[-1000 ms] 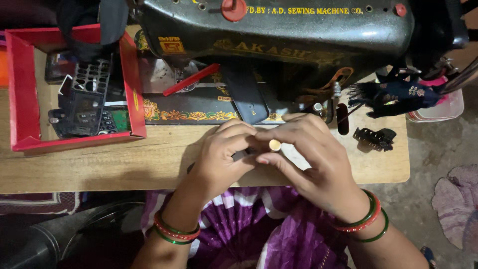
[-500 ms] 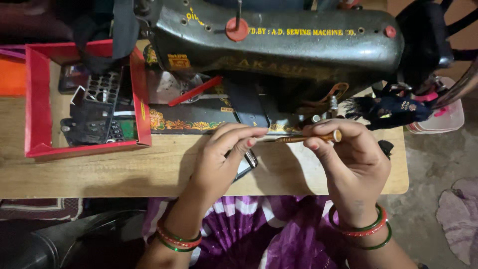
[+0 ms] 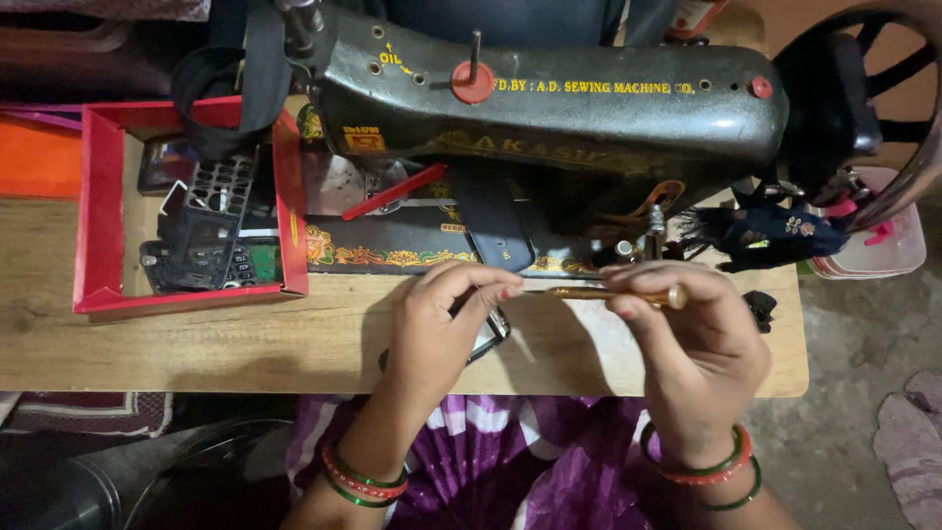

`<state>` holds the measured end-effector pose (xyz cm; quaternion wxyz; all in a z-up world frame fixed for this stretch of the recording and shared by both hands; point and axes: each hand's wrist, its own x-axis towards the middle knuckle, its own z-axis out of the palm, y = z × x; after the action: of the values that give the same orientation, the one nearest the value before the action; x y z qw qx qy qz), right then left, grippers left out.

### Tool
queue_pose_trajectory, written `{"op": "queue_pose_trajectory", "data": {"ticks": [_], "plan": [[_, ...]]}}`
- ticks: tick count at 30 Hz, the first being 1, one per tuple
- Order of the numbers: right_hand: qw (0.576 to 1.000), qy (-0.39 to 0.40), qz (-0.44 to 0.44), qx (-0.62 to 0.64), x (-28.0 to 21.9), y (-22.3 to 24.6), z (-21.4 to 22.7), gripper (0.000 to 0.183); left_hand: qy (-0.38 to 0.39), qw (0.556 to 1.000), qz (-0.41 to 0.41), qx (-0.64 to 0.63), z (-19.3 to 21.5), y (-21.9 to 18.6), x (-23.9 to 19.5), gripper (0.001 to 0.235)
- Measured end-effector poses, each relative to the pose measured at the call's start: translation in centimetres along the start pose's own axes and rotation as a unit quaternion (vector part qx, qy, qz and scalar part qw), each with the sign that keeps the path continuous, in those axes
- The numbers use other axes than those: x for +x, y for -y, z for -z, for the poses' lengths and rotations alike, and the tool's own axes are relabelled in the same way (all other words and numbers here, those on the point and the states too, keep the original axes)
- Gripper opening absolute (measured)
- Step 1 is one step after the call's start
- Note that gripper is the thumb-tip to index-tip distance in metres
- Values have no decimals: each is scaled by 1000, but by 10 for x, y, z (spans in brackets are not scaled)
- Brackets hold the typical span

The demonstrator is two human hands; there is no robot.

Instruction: The person uses a small screwdriver to unscrew and open the back cover of a mobile phone. They remove the battery and SIM card tray, then reinsert the battery and close the back cover.

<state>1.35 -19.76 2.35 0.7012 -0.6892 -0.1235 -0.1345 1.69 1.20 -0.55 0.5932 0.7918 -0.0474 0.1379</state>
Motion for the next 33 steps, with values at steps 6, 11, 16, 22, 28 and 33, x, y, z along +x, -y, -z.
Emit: {"op": "queue_pose_trajectory", "data": {"ticks": [6,11,16,22,28,33], "plan": [[998,-59,25,9,-1,0,20,13,-44,994,82,53,8,-5,21,11],[998,-62,20,-2,-6,-5,28,14,-23,966,-56,252,10,16,50,12],[997,-70,17,-17,-7,-7,36,15,13,966,-8,260,6,30,58,16],[997,-66,26,-14,-6,-9,37,14,-25,966,-51,251,11,19,50,17],[997,-64,22,-21,-7,-4,32,14,1,948,-43,315,21,-16,7,23],[998,-21,-12,-59,-14,-4,36,15,41,921,-14,387,25,-27,-34,69]]}}
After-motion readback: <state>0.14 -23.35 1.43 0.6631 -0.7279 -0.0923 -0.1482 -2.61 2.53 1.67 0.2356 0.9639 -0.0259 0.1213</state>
